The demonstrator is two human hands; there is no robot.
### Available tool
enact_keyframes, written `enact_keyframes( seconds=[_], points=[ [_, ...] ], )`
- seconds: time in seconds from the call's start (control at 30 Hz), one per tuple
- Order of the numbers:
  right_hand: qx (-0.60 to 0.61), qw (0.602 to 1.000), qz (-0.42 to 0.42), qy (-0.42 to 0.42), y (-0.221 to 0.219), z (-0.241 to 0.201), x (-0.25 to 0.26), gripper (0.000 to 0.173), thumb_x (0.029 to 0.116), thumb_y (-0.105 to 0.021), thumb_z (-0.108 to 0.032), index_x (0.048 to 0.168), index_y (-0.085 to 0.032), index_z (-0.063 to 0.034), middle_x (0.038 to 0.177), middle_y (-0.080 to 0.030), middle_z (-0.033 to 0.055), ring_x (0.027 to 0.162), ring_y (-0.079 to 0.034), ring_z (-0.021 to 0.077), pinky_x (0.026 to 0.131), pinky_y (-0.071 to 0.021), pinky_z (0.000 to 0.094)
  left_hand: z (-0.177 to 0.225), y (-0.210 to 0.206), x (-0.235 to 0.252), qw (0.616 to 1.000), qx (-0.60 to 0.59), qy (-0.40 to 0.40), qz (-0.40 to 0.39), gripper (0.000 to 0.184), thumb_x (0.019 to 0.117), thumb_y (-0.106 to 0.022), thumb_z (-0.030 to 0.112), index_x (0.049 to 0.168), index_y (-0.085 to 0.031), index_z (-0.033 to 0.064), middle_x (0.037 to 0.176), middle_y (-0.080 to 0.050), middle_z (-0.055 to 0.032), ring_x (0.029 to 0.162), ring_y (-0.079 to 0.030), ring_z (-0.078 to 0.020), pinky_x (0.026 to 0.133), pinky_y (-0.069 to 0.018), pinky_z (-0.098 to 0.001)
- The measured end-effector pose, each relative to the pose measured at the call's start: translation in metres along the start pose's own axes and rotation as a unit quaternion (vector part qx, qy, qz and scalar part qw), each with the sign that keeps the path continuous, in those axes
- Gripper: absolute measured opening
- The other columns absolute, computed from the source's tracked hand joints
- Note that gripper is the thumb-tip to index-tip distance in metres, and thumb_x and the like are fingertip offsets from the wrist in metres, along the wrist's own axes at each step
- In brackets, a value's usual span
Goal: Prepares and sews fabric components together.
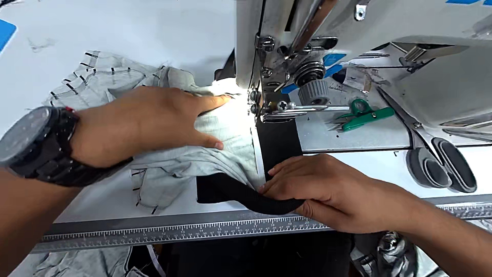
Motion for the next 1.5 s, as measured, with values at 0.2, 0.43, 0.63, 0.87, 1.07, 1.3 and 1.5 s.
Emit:
enact_keyframes(
  seconds=[0.2, 0.43, 0.63, 0.87, 1.07, 1.3, 1.5],
  points=[
    [-0.026, 0.999, 0.025, -0.016, 0.017, 0.021, 0.012, 0.023, 0.1029, -0.054, -0.016, 0.105, -0.074, -0.0062, 0.098, -0.075, -0.0019, 0.105, -0.070, 0.0087, 0.105, -0.0542, 0.0328, -0.012, 0.014, 0.038, 0.999, 0.004, 0.006, -0.039, 0.087, 0.0880, -0.068, 0.063, 0.162, -0.033, 0.0318, 0.121, -0.069, -0.0185, 0.112, -0.064, -0.0410, 0.090, -0.0465, -0.0680],
    [-0.116, 0.991, 0.056, -0.040, 0.027, 0.026, 0.034, 0.012, 0.0964, -0.061, -0.016, 0.099, -0.072, -0.0107, 0.081, -0.068, -0.0060, 0.071, -0.062, 0.0016, 0.063, -0.0522, 0.0222, -0.003, 0.049, -0.005, 0.955, 0.016, -0.111, 0.274, 0.031, 0.0964, -0.060, 0.021, 0.122, -0.067, 0.0045, 0.101, -0.065, -0.0256, 0.089, -0.064, -0.0480, 0.070, -0.0465, -0.0669],
    [-0.167, 0.983, 0.043, -0.067, 0.005, -0.001, 0.056, 0.008, 0.0933, -0.066, -0.019, 0.093, -0.060, -0.0139, 0.066, -0.053, -0.0068, 0.060, -0.055, 0.0080, 0.053, -0.0456, 0.0282, 0.042, -0.035, -0.080, 0.941, -0.108, -0.049, 0.316, 0.061, 0.0826, -0.070, 0.040, 0.126, -0.059, -0.0019, 0.103, -0.066, -0.0172, 0.079, -0.067, -0.0319, 0.062, -0.0564, -0.0500],
    [-0.084, 0.988, 0.058, -0.112, 0.000, 0.000, 0.033, 0.012, 0.0931, -0.071, -0.019, 0.098, -0.062, -0.0118, 0.079, -0.061, -0.0051, 0.071, -0.061, 0.0062, 0.064, -0.0538, 0.0281, 0.031, -0.012, -0.080, 0.895, -0.065, -0.351, 0.267, 0.024, 0.0966, -0.050, 0.025, 0.093, -0.072, 0.0154, 0.099, -0.072, 0.0004, 0.107, -0.068, -0.0204, 0.101, -0.0497, -0.0545],
    [-0.263, 0.962, 0.063, 0.028, -0.057, -0.064, 0.030, 0.024, 0.1043, -0.048, -0.010, 0.103, -0.072, -0.0046, 0.105, -0.077, 0.0086, 0.108, -0.073, 0.0213, 0.099, -0.0566, 0.0365, 0.146, 0.000, -0.158, 0.921, 0.060, -0.327, 0.205, 0.023, 0.0985, -0.047, 0.008, 0.083, -0.063, 0.0019, 0.067, -0.059, -0.0114, 0.060, -0.061, -0.0296, 0.050, -0.0460, -0.0405],
    [-0.079, 0.995, 0.065, -0.008, -0.022, -0.039, -0.027, 0.025, 0.1078, -0.049, -0.016, 0.115, -0.070, -0.0065, 0.111, -0.077, 0.0035, 0.111, -0.071, 0.0118, 0.111, -0.0506, 0.0352, 0.042, -0.023, -0.042, 0.898, -0.018, -0.354, 0.259, 0.048, 0.1042, -0.044, 0.037, 0.068, -0.064, 0.0132, 0.066, -0.062, -0.0013, 0.069, -0.064, -0.0180, 0.071, -0.0515, -0.0420],
    [-0.143, 0.988, 0.048, 0.013, -0.037, -0.050, -0.009, 0.024, 0.1091, -0.047, -0.019, 0.107, -0.068, -0.0087, 0.103, -0.077, 0.0050, 0.109, -0.073, 0.0177, 0.105, -0.0541, 0.0383, 0.081, 0.026, -0.080, 0.963, 0.150, -0.070, 0.212, 0.010, 0.0856, -0.067, 0.007, 0.076, -0.067, 0.0042, 0.067, -0.060, -0.0118, 0.061, -0.063, -0.0329, 0.049, -0.0459, -0.0482]
  ],
)
Point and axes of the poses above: each hand's wrist, its own x-axis towards the middle knuckle, its own y-axis out of the back of the hand, z = x × y, the point moved 8 cm from there along x, towards the middle knuckle
